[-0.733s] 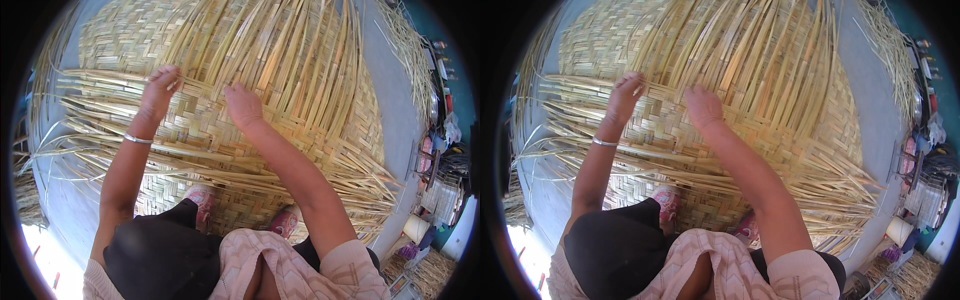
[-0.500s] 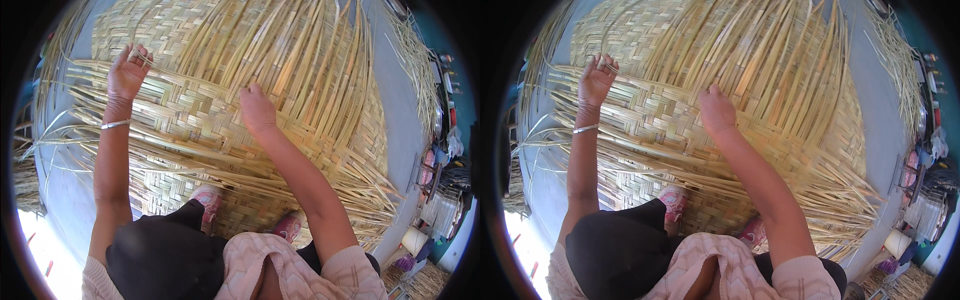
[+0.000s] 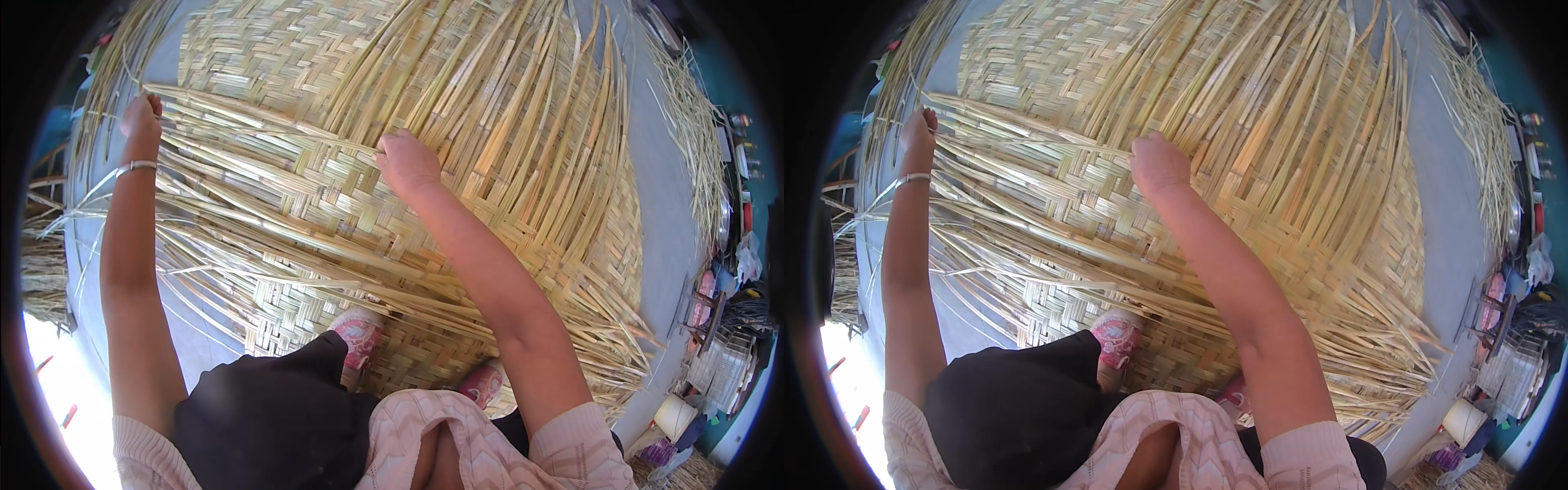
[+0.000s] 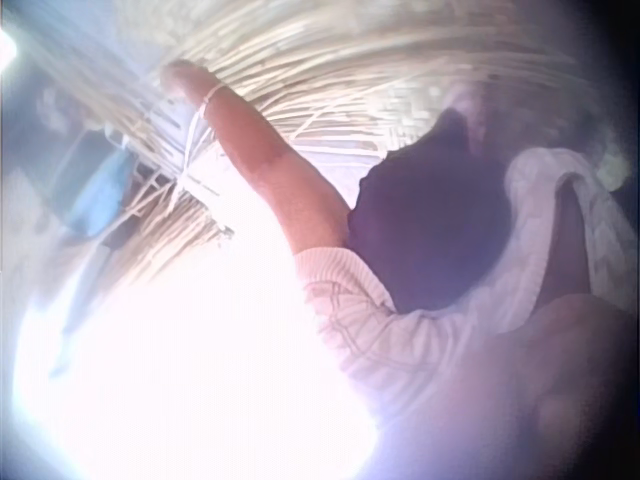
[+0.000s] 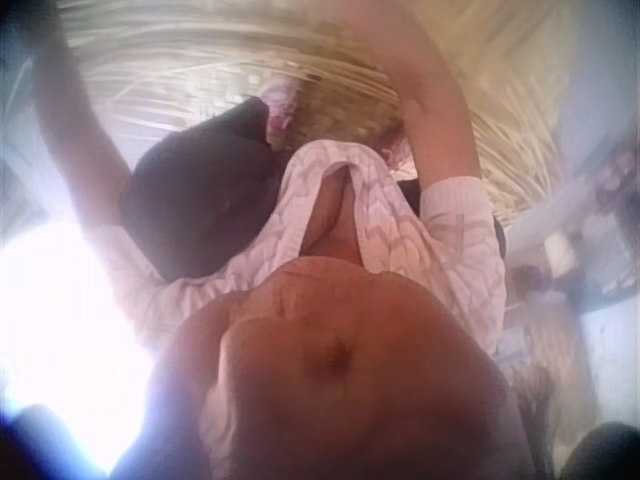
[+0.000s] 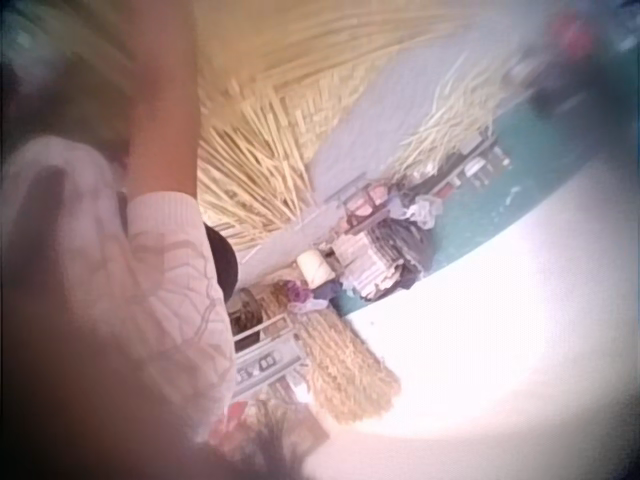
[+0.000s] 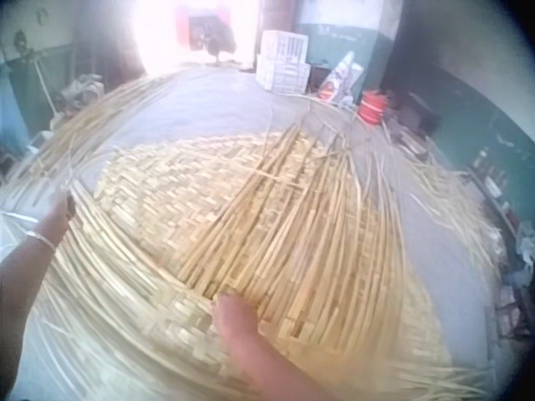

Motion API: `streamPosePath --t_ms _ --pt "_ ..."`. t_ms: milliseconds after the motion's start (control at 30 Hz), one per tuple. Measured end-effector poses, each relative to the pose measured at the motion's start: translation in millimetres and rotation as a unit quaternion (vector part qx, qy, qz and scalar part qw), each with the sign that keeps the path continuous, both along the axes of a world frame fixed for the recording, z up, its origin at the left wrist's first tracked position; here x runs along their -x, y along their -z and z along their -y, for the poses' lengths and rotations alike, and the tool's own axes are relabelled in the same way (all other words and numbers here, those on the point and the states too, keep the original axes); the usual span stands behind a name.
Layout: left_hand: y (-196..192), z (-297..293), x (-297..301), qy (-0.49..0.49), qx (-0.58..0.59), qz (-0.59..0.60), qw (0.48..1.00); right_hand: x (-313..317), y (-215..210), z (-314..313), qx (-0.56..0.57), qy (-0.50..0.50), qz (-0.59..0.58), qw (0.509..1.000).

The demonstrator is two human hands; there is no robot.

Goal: The person weaves a large flat basket using dried palm leaves. They interlace the leaves by hand, repeatedly pulling and tucking strands to form a tight pattern.

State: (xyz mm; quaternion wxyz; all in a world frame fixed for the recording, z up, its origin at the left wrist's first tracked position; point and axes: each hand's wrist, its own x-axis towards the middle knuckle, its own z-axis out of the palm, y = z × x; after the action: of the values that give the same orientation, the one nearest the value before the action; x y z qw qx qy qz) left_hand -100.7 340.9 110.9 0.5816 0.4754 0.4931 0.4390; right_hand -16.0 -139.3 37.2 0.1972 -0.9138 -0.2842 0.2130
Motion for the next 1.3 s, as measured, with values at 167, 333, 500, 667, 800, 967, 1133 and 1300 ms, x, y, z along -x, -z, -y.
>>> streamPosePath --t_ms 167,333,500,667,800,967,1133,1300 --pt "-41 12 -66 -0.014 -0.094 0.043 0.995 -1 -10 -5 0.015 0.015 -0.033 0.999" --pt "-89 113 -136 0.222 -0.486 -0.094 0.84 1 -9 -7 -0.005 0.041 -0.002 0.999" --pt "-53 232 -173 0.236 -0.731 -0.07 0.637 -1 -4 -11 -0.027 0.11 -0.009 0.994" --pt "61 276 -137 0.633 -0.272 -0.353 0.633 -5 0 -8 -0.048 0.165 -0.028 0.985" --pt "106 295 -125 0.604 -0.386 -0.352 0.602 -6 1 -4 -0.065 0.188 -0.048 0.979" --pt "101 303 -141 0.66 -0.193 -0.432 0.583 -4 1 1 -0.101 0.205 -0.07 0.971" --pt "100 290 -126 0.671 0.0 -0.308 0.675 -5 6 1 -0.103 0.209 -0.069 0.97" --pt "108 281 -109 0.702 0.136 -0.147 0.683 -4 14 -4 -0.076 0.2 -0.06 0.975"
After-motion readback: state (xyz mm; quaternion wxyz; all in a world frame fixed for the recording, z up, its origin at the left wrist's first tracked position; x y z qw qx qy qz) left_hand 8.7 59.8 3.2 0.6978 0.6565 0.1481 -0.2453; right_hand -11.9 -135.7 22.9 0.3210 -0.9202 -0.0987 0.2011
